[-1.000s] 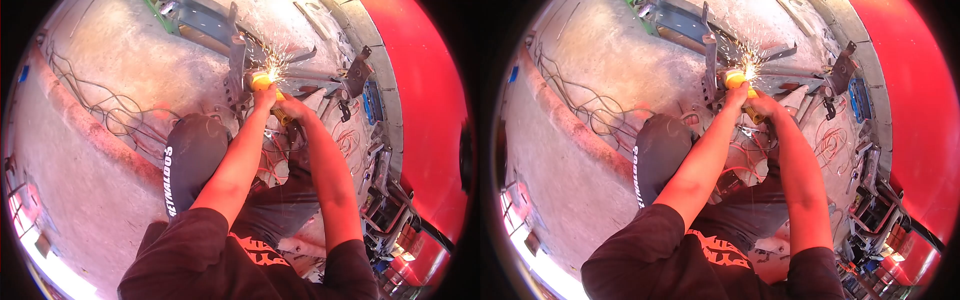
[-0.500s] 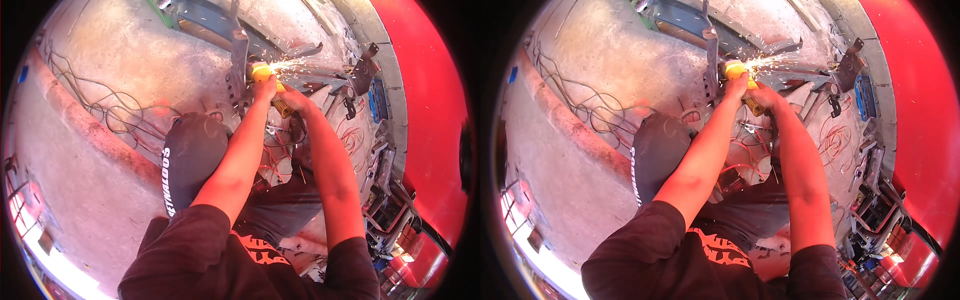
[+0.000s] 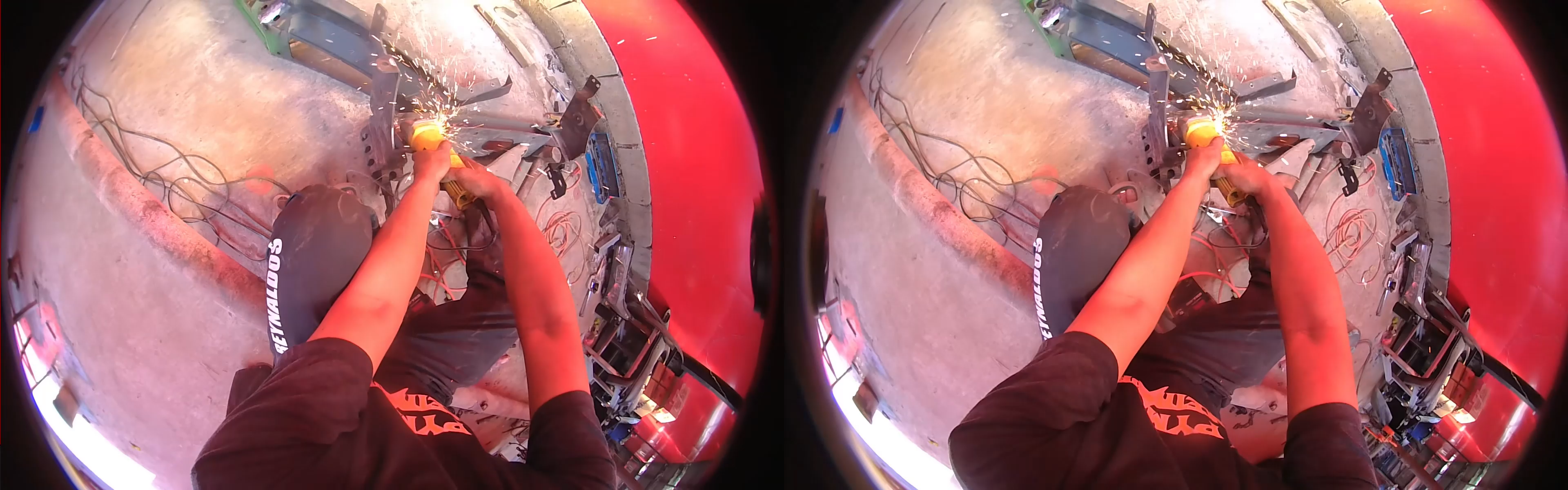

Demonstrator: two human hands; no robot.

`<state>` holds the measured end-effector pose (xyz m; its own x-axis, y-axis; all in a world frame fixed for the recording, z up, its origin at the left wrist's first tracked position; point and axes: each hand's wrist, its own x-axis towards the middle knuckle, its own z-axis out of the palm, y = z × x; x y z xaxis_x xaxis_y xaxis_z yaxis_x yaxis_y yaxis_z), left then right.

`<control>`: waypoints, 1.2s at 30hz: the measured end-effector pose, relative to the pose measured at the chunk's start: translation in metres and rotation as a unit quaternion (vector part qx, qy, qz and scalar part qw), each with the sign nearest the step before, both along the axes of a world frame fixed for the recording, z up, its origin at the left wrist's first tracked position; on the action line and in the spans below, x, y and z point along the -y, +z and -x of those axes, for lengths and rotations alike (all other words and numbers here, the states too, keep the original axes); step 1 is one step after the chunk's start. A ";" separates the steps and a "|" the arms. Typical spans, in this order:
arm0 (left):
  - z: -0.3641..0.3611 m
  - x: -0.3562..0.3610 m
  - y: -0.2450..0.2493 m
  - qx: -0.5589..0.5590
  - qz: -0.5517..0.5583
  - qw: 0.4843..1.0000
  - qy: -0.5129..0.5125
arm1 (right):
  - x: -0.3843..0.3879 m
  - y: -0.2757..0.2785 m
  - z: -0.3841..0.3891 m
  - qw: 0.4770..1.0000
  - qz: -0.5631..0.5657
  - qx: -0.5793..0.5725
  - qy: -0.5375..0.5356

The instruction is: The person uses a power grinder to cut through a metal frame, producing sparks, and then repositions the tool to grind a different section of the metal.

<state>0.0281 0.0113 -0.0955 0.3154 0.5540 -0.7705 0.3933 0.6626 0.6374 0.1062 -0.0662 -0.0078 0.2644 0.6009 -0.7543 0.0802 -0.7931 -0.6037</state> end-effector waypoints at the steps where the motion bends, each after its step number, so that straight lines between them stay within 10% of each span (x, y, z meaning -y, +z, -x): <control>1: 0.001 -0.001 0.000 -0.001 0.005 1.000 -0.004 | -0.001 -0.004 -0.002 1.000 -0.009 0.005 0.014; 25: 0.011 -0.004 0.009 0.031 0.031 0.998 -0.036 | -0.016 0.064 0.030 0.998 0.068 -0.011 -0.015; 36: 0.007 -0.026 0.006 0.009 0.006 1.000 -0.001 | -0.019 -0.008 0.004 0.998 -0.001 -0.028 -0.062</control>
<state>0.0213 0.0370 -0.0899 0.3294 0.5439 -0.7718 0.3830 0.6702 0.6357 0.1023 -0.0471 -0.0161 0.2942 0.5671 -0.7693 -0.0533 -0.7940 -0.6056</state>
